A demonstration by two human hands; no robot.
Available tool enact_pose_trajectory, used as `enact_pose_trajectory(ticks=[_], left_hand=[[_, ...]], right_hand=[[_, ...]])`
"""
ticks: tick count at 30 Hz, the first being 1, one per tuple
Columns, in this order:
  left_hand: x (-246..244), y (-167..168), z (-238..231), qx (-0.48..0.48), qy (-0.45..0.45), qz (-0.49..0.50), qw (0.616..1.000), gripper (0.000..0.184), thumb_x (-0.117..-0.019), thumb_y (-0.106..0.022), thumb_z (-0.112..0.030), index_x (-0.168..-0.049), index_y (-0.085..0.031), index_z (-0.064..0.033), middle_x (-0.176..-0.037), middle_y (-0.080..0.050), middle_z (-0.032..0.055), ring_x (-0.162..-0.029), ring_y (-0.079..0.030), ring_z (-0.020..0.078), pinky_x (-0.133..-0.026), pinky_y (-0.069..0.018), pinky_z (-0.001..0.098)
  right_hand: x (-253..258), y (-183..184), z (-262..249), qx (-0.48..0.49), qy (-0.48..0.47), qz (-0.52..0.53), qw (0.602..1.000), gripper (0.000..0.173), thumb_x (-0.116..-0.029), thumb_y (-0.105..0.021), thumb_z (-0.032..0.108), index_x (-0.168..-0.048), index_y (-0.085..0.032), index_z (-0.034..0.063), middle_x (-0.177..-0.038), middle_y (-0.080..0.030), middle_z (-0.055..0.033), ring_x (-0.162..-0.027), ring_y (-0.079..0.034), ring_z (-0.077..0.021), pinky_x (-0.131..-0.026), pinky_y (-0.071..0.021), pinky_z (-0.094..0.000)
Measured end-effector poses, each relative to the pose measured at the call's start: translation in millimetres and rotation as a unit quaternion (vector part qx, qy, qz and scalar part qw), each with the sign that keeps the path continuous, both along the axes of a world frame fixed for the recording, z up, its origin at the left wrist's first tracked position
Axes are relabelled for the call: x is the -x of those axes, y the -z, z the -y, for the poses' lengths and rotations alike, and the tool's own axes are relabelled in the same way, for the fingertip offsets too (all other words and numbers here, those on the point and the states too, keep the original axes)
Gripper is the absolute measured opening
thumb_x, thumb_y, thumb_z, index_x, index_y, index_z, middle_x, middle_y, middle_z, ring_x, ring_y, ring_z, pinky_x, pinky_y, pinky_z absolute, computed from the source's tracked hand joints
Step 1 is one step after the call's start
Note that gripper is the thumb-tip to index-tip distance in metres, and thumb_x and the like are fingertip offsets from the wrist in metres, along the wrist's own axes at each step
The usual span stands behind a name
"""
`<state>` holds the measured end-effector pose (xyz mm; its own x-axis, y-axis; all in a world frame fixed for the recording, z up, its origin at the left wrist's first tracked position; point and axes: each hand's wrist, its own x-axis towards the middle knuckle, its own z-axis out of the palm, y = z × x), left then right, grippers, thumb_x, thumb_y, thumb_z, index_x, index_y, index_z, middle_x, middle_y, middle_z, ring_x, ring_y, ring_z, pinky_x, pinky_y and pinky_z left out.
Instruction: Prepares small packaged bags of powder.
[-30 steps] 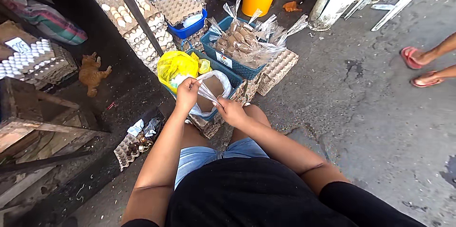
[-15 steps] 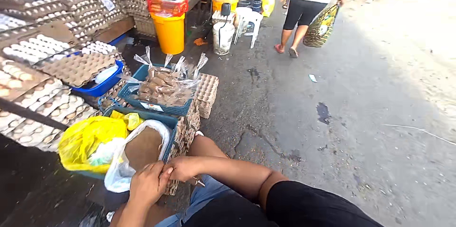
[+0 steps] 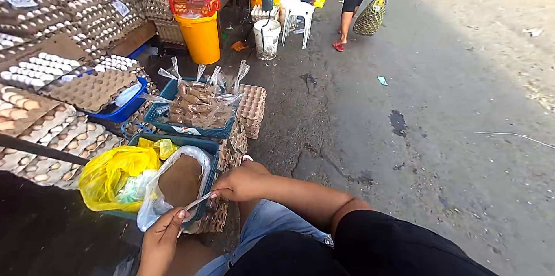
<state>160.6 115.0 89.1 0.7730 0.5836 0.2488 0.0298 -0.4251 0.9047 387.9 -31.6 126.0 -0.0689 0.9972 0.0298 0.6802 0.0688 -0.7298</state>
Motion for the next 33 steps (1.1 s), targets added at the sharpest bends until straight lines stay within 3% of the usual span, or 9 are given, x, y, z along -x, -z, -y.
enact_pose_trajectory(ticks=[2, 4, 7, 9, 12, 17, 21, 25, 33], left_hand=[[-10, -6, 18, 0.108, -0.01, 0.042, 0.993, 0.027, -0.1021, -0.05, -0.017, -0.084, -0.07, -0.0201, -0.059, -0.053, -0.0208, -0.05, -0.043, -0.0094, -0.049, -0.0367, 0.01], [-17, -8, 43, 0.171, 0.075, 0.04, 0.982, 0.027, -0.1051, -0.05, -0.026, -0.086, -0.07, -0.027, -0.06, -0.051, -0.0218, -0.051, -0.042, -0.0092, -0.05, -0.0356, 0.0101], [-23, 3, 61, 0.221, 0.148, 0.002, 0.964, 0.026, -0.1042, -0.05, -0.022, -0.087, -0.07, -0.022, -0.066, -0.058, -0.0183, -0.058, -0.051, -0.007, -0.057, -0.0444, 0.0127], [-23, 8, 49, 0.231, 0.075, 0.01, 0.97, 0.024, -0.0996, -0.05, -0.012, -0.087, -0.07, -0.0168, -0.071, -0.065, -0.0145, -0.064, -0.059, -0.0031, -0.064, -0.0519, 0.0169], [-19, 3, 25, 0.153, -0.006, 0.073, 0.986, 0.024, -0.0968, -0.057, -0.009, -0.08, -0.073, -0.0147, -0.076, -0.067, -0.0129, -0.069, -0.061, -0.0033, -0.067, -0.0527, 0.0154], [-18, -11, 32, 0.007, -0.011, 0.036, 0.999, 0.022, -0.0982, -0.059, -0.018, -0.085, -0.072, -0.0066, -0.087, -0.066, -0.0064, -0.085, -0.062, -0.0024, -0.079, -0.0522, 0.0155], [-29, -11, 44, -0.111, -0.059, -0.06, 0.99, 0.027, -0.089, -0.073, -0.019, -0.106, -0.07, 0.0015, -0.103, -0.067, 0.0105, -0.079, -0.062, 0.0051, -0.069, -0.0524, 0.0181], [-46, 3, 56, -0.231, -0.165, -0.065, 0.957, 0.026, -0.0867, -0.069, -0.019, -0.099, -0.073, 0.0025, -0.095, -0.069, 0.0155, -0.072, -0.065, 0.018, -0.066, -0.0566, 0.0325], [-45, -6, 51, -0.041, -0.142, -0.025, 0.989, 0.017, -0.0897, -0.058, -0.011, -0.086, -0.072, -0.0018, -0.087, -0.067, 0.0024, -0.077, -0.059, -0.0025, -0.069, -0.0483, 0.0128]], right_hand=[[1, 9, -11, -0.059, 0.026, 0.06, 0.996, 0.039, -0.1099, -0.046, 0.024, -0.109, -0.072, -0.0041, -0.105, -0.071, -0.0214, -0.109, -0.065, -0.0365, -0.102, -0.0471, -0.0491], [4, 10, -20, -0.136, 0.037, 0.055, 0.988, 0.03, -0.1059, -0.052, 0.017, -0.108, -0.076, -0.0007, -0.108, -0.073, -0.0174, -0.112, -0.066, -0.033, -0.106, -0.0463, -0.0452], [20, -3, -20, -0.192, -0.018, -0.188, 0.963, 0.017, -0.0954, -0.065, 0.003, -0.1, -0.079, -0.0049, -0.12, -0.072, -0.0205, -0.123, -0.063, -0.029, -0.111, -0.0452, -0.0401], [28, -7, -18, -0.134, -0.034, -0.319, 0.938, 0.013, -0.0918, -0.067, 0.001, -0.094, -0.076, -0.0081, -0.129, -0.066, -0.0205, -0.125, -0.06, -0.0198, -0.107, -0.0468, -0.0315], [29, -1, -19, -0.046, 0.008, -0.385, 0.922, 0.012, -0.0892, -0.073, 0.003, -0.091, -0.069, -0.0079, -0.13, -0.061, -0.0164, -0.122, -0.057, -0.0133, -0.1, -0.0488, -0.0269], [22, 9, -13, -0.055, 0.048, -0.272, 0.96, 0.018, -0.0953, -0.068, 0.008, -0.104, -0.076, -0.0054, -0.13, -0.065, -0.0212, -0.13, -0.055, -0.0231, -0.111, -0.043, -0.0352], [32, 25, -14, -0.086, 0.138, -0.332, 0.929, 0.02, -0.0977, -0.063, 0.009, -0.106, -0.072, -0.0061, -0.123, -0.067, -0.0169, -0.12, -0.06, -0.0144, -0.104, -0.0482, -0.0286], [51, 39, -19, -0.103, 0.237, -0.392, 0.883, 0.02, -0.0995, -0.06, 0.009, -0.108, -0.073, -0.0047, -0.118, -0.069, -0.0143, -0.112, -0.063, -0.0104, -0.099, -0.0509, -0.0255], [49, 50, -18, -0.131, 0.197, -0.47, 0.85, 0.013, -0.0902, -0.064, 0.007, -0.088, -0.072, -0.0026, -0.132, -0.06, -0.014, -0.123, -0.055, -0.0118, -0.103, -0.0475, -0.0272]])
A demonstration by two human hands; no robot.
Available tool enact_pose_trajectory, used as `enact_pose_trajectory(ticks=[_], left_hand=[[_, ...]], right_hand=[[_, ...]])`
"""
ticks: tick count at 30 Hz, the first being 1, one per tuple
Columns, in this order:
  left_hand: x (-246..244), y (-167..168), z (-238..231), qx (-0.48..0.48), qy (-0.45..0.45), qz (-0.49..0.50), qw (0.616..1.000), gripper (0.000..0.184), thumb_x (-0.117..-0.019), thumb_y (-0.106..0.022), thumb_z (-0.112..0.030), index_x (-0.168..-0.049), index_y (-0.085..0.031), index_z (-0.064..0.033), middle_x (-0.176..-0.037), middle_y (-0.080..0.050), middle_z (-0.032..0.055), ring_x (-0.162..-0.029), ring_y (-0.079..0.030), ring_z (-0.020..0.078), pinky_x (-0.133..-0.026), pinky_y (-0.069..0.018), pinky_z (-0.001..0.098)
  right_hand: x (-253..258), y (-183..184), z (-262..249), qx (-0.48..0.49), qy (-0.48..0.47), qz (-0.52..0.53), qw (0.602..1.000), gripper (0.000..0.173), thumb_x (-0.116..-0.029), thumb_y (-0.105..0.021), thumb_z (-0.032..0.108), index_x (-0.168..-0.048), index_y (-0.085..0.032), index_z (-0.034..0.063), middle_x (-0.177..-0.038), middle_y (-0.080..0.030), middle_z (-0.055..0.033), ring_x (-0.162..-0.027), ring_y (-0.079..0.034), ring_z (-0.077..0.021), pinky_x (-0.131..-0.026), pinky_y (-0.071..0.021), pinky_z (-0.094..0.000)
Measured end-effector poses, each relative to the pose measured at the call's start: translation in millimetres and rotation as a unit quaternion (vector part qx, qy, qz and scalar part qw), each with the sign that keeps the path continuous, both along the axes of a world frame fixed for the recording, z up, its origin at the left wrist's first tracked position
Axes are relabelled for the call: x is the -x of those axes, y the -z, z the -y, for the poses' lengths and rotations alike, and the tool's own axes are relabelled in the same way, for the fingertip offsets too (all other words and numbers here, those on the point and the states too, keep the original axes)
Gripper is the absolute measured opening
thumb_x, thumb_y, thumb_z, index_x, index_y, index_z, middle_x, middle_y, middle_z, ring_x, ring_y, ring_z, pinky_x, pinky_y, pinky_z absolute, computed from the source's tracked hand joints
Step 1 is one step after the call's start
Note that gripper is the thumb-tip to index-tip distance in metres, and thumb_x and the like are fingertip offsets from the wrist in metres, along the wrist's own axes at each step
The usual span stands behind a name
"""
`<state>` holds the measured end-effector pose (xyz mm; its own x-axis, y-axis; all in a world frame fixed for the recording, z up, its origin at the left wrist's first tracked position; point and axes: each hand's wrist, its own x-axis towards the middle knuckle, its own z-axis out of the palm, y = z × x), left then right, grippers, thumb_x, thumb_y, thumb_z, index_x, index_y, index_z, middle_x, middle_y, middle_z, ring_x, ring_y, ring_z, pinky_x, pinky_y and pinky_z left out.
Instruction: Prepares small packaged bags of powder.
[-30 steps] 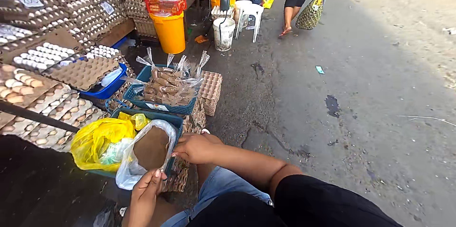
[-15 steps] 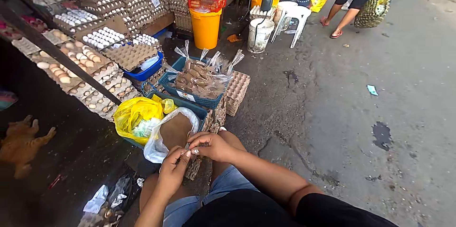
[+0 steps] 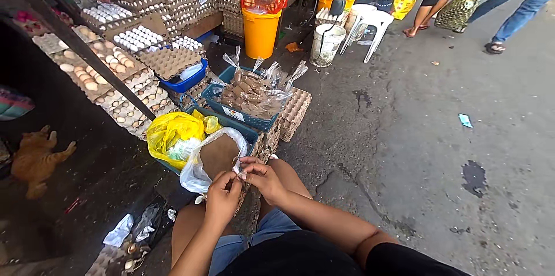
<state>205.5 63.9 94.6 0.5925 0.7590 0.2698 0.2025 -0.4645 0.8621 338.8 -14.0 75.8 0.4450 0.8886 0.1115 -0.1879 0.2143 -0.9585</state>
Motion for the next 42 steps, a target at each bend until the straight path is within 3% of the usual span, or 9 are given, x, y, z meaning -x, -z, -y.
enact_pose_trajectory(ticks=[6, 13, 17, 23, 27, 31, 34, 36, 42], left_hand=[[8, -7, -6, 0.089, 0.029, -0.025, 0.995, 0.012, -0.0933, -0.066, -0.012, -0.092, -0.072, -0.0026, -0.085, -0.067, -0.0018, -0.069, -0.058, -0.0038, -0.065, -0.0488, 0.0129], [25, -4, -5, 0.037, 0.048, -0.022, 0.998, 0.042, -0.0855, -0.074, -0.015, -0.126, -0.067, -0.0033, -0.113, -0.071, 0.0062, -0.082, -0.069, 0.0037, -0.067, -0.0577, 0.0185], [22, 6, -8, -0.071, 0.031, 0.03, 0.997, 0.024, -0.0886, -0.072, -0.015, -0.108, -0.076, -0.0001, -0.103, -0.071, 0.0092, -0.084, -0.066, -0.0005, -0.074, -0.0543, 0.0124], [27, 6, -10, -0.191, 0.054, 0.058, 0.978, 0.018, -0.0947, -0.067, -0.017, -0.093, -0.077, -0.0033, -0.093, -0.07, 0.0047, -0.092, -0.064, -0.003, -0.085, -0.0501, 0.0085], [50, -1, -32, -0.148, 0.011, 0.066, 0.987, 0.017, -0.0938, -0.067, -0.012, -0.091, -0.074, 0.0036, -0.092, -0.069, 0.0056, -0.09, -0.063, -0.0039, -0.082, -0.0517, 0.0104], [53, -7, -47, -0.005, -0.062, 0.102, 0.993, 0.011, -0.0926, -0.064, -0.004, -0.097, -0.07, 0.0042, -0.089, -0.066, -0.0059, -0.072, -0.062, -0.0073, -0.066, -0.0557, 0.0121], [40, -1, -31, 0.09, 0.049, 0.103, 0.989, 0.068, -0.09, -0.068, -0.018, -0.142, -0.037, 0.0131, -0.111, -0.07, 0.0017, -0.095, -0.07, 0.0026, -0.086, -0.0592, 0.0224], [37, 9, -13, 0.158, 0.134, 0.043, 0.977, 0.106, -0.0819, -0.079, -0.033, -0.155, -0.018, 0.0123, -0.132, -0.064, 0.0144, -0.115, -0.066, 0.0114, -0.1, -0.0545, 0.0295], [20, 30, 4, 0.224, 0.145, -0.076, 0.961, 0.049, -0.0873, -0.079, -0.01, -0.13, -0.059, 0.0042, -0.113, -0.073, 0.0087, -0.102, -0.07, 0.0088, -0.096, -0.0565, 0.0286]], right_hand=[[-1, -1, -6, 0.025, -0.089, -0.065, 0.994, 0.021, -0.0934, -0.043, 0.01, -0.083, -0.061, 0.0099, -0.108, -0.063, -0.0002, -0.103, -0.058, -0.0066, -0.09, -0.0472, -0.0274], [-10, -10, 1, 0.064, -0.106, 0.12, 0.985, 0.027, -0.1054, -0.051, 0.01, -0.115, -0.07, -0.0064, -0.109, -0.071, -0.0102, -0.098, -0.063, -0.0035, -0.092, -0.0502, -0.0224], [-17, -19, 2, 0.086, -0.163, 0.191, 0.964, 0.03, -0.1037, -0.053, 0.004, -0.128, -0.061, -0.0114, -0.121, -0.067, -0.0227, -0.111, -0.065, -0.0196, -0.101, -0.0498, -0.0335], [-7, -18, 2, 0.031, -0.122, 0.281, 0.951, 0.037, -0.1012, -0.058, 0.004, -0.137, -0.057, -0.0064, -0.096, -0.07, -0.021, -0.083, -0.069, -0.0253, -0.082, -0.0563, -0.0411], [-1, -8, 5, -0.002, -0.133, 0.382, 0.914, 0.023, -0.1032, -0.058, 0.011, -0.102, -0.072, -0.0081, -0.095, -0.072, -0.0212, -0.092, -0.071, -0.0301, -0.089, -0.0559, -0.0441], [-1, -11, 12, 0.029, -0.146, 0.356, 0.923, 0.025, -0.1032, -0.059, 0.012, -0.099, -0.072, -0.0091, -0.09, -0.071, -0.0215, -0.085, -0.069, -0.0281, -0.082, -0.0548, -0.0411], [0, -13, 17, 0.036, -0.096, 0.294, 0.95, 0.024, -0.1019, -0.061, 0.014, -0.103, -0.072, -0.0081, -0.09, -0.072, -0.0181, -0.08, -0.068, -0.0185, -0.078, -0.0549, -0.0332], [2, -22, 20, 0.051, -0.083, 0.237, 0.967, 0.024, -0.1011, -0.062, 0.013, -0.11, -0.07, -0.0077, -0.095, -0.073, -0.0139, -0.084, -0.068, -0.0101, -0.081, -0.0558, -0.0266], [-7, -49, 12, 0.1, -0.099, 0.199, 0.97, 0.028, -0.1016, -0.06, 0.012, -0.123, -0.064, -0.0055, -0.101, -0.074, -0.0071, -0.088, -0.069, -0.0041, -0.084, -0.0568, -0.0225]])
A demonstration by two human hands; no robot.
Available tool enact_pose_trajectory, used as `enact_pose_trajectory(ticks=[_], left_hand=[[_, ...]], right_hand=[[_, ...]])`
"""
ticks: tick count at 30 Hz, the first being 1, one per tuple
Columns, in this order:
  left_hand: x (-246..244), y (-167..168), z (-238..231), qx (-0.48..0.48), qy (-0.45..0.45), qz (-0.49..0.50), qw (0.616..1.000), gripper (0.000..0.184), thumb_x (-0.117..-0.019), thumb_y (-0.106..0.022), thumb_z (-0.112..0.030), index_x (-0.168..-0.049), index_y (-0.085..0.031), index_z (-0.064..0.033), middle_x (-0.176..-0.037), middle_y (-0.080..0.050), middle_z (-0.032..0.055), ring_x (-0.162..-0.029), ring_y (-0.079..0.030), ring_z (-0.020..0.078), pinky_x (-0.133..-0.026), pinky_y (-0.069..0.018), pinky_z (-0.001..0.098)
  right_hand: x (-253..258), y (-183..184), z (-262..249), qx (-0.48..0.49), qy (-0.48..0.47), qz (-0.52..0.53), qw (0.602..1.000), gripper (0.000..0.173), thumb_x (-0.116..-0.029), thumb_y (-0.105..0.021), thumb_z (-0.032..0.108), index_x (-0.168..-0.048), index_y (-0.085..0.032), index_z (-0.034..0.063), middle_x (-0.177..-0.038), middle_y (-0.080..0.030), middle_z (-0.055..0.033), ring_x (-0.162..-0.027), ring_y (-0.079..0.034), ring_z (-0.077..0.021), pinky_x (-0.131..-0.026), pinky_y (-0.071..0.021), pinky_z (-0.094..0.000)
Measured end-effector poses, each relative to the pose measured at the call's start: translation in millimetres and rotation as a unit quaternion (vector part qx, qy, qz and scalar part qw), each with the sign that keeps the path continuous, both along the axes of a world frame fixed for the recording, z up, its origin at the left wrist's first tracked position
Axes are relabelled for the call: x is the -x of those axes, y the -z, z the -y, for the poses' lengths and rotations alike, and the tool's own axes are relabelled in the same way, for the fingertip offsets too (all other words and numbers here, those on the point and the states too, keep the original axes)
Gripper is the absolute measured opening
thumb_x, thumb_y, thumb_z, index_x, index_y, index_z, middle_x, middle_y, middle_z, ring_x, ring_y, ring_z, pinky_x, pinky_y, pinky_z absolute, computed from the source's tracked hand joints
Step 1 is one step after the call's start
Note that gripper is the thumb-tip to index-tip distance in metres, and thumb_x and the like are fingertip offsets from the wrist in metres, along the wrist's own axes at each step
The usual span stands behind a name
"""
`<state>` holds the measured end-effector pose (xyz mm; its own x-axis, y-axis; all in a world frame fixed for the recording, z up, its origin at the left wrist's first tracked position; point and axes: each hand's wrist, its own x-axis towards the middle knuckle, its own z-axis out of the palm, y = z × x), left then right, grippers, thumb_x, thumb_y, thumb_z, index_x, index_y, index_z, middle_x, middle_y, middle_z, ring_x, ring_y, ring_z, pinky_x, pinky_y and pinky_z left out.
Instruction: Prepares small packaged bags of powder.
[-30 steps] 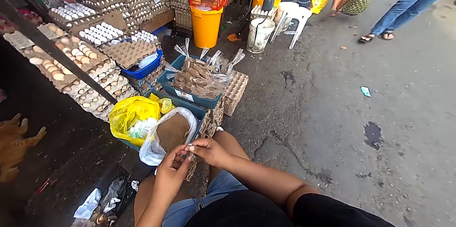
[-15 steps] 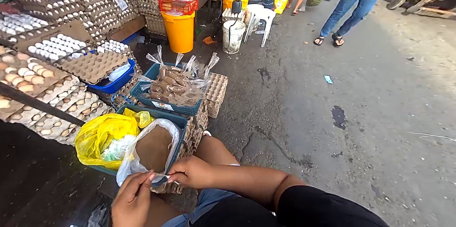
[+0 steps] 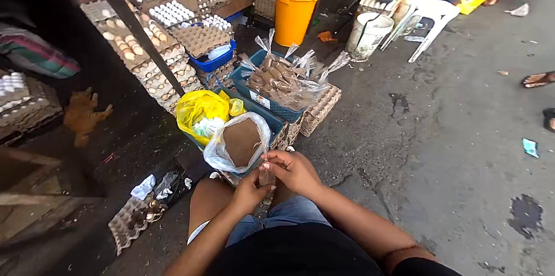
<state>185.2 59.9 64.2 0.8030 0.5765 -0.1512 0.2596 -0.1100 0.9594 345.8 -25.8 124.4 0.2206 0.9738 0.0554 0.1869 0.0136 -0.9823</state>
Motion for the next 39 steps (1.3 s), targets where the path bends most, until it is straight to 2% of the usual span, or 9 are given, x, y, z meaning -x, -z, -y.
enact_pose_trajectory(ticks=[9, 13, 17, 21, 26, 29, 34, 36, 39], left_hand=[[5, -25, -28, -0.084, -0.078, -0.06, 0.992, 0.074, -0.0943, -0.075, -0.03, -0.155, -0.04, -0.0044, -0.148, -0.053, 0.0204, -0.131, -0.058, 0.0277, -0.107, -0.0502, 0.0398], [12, -37, -31, -0.064, -0.136, -0.044, 0.988, 0.06, -0.0964, -0.069, -0.009, -0.151, -0.046, -0.0037, -0.155, -0.042, 0.0214, -0.126, -0.062, 0.0242, -0.101, -0.0555, 0.0331], [-7, -54, -33, -0.136, -0.184, 0.068, 0.971, 0.03, -0.1041, -0.055, -0.008, -0.129, -0.066, 0.003, -0.12, -0.072, 0.0161, -0.1, -0.073, 0.016, -0.087, -0.061, 0.0308], [-56, -48, -34, -0.314, -0.054, 0.115, 0.941, 0.056, -0.1084, -0.038, -0.04, -0.147, -0.055, -0.0038, -0.156, -0.046, 0.0191, -0.151, -0.032, 0.0365, -0.123, -0.0243, 0.0575], [-81, -7, -65, -0.396, -0.001, 0.051, 0.917, 0.073, -0.1023, -0.032, -0.067, -0.155, -0.048, -0.0189, -0.163, -0.038, 0.0147, -0.156, -0.02, 0.0405, -0.123, -0.0049, 0.068], [-79, -20, -74, -0.203, -0.096, -0.034, 0.974, 0.06, -0.1081, -0.044, -0.045, -0.151, -0.049, -0.0037, -0.163, -0.03, 0.0258, -0.156, -0.016, 0.0402, -0.127, -0.0116, 0.0581], [-82, -110, -12, 0.257, -0.158, 0.078, 0.95, 0.046, -0.1134, -0.018, -0.021, -0.133, -0.053, 0.0026, -0.119, -0.06, 0.0122, -0.107, -0.059, 0.0121, -0.093, -0.0477, 0.0295], [-67, -72, -38, 0.193, -0.012, 0.162, 0.968, 0.049, -0.1111, -0.034, -0.018, -0.153, -0.035, 0.0075, -0.151, -0.047, 0.0225, -0.137, -0.049, 0.0201, -0.115, -0.0404, 0.035], [-56, -61, -87, -0.105, -0.025, 0.058, 0.993, 0.031, -0.1033, -0.058, -0.013, -0.127, -0.068, 0.0033, -0.148, -0.055, 0.0211, -0.141, -0.049, 0.0259, -0.118, -0.0388, 0.0395]], right_hand=[[-99, -59, -112, -0.097, 0.123, 0.105, 0.982, 0.022, -0.1023, -0.06, 0.013, -0.115, -0.069, -0.0016, -0.118, -0.07, -0.0113, -0.104, -0.066, -0.0118, -0.095, -0.0539, -0.0333], [-146, -58, -128, -0.009, 0.27, 0.134, 0.953, 0.055, -0.1055, -0.054, 0.025, -0.153, -0.042, -0.0011, -0.156, -0.041, -0.0252, -0.143, -0.043, -0.0355, -0.118, -0.0364, -0.0515], [-58, 12, -86, -0.039, 0.239, -0.076, 0.967, 0.056, -0.1089, -0.043, 0.018, -0.158, -0.026, -0.0034, -0.16, -0.034, -0.0237, -0.141, -0.047, -0.0264, -0.115, -0.0421, -0.0387], [29, 44, -82, -0.1, 0.171, -0.289, 0.937, 0.073, -0.1079, -0.025, 0.048, -0.154, -0.024, -0.0079, -0.148, -0.049, -0.0206, -0.128, -0.056, -0.0159, -0.105, -0.0496, -0.032], [-5, 19, -75, -0.036, 0.066, -0.521, 0.85, 0.08, -0.1044, -0.005, 0.065, -0.157, -0.028, 0.0095, -0.146, -0.055, -0.0126, -0.129, -0.059, -0.0218, -0.106, -0.0507, -0.0397], [-13, 21, -64, -0.143, 0.105, -0.174, 0.969, 0.076, -0.1093, -0.008, 0.051, -0.16, -0.014, -0.0057, -0.162, -0.034, -0.0198, -0.146, -0.041, -0.0173, -0.117, -0.0362, -0.0298], [-25, 71, -90, -0.343, 0.133, 0.29, 0.883, 0.098, -0.1, -0.005, 0.073, -0.147, -0.049, 0.0002, -0.148, -0.056, -0.0183, -0.148, -0.041, -0.0301, -0.125, -0.0191, -0.0537], [-51, 100, -93, -0.252, 0.124, 0.329, 0.901, 0.073, -0.1093, -0.016, 0.046, -0.146, -0.046, -0.0107, -0.151, -0.048, -0.0301, -0.149, -0.037, -0.0405, -0.125, -0.0177, -0.0586], [-63, 84, -87, -0.052, 0.154, 0.155, 0.974, 0.06, -0.1055, -0.044, 0.012, -0.156, -0.023, -0.0139, -0.158, -0.032, -0.0347, -0.142, -0.047, -0.033, -0.118, -0.0405, -0.038]])
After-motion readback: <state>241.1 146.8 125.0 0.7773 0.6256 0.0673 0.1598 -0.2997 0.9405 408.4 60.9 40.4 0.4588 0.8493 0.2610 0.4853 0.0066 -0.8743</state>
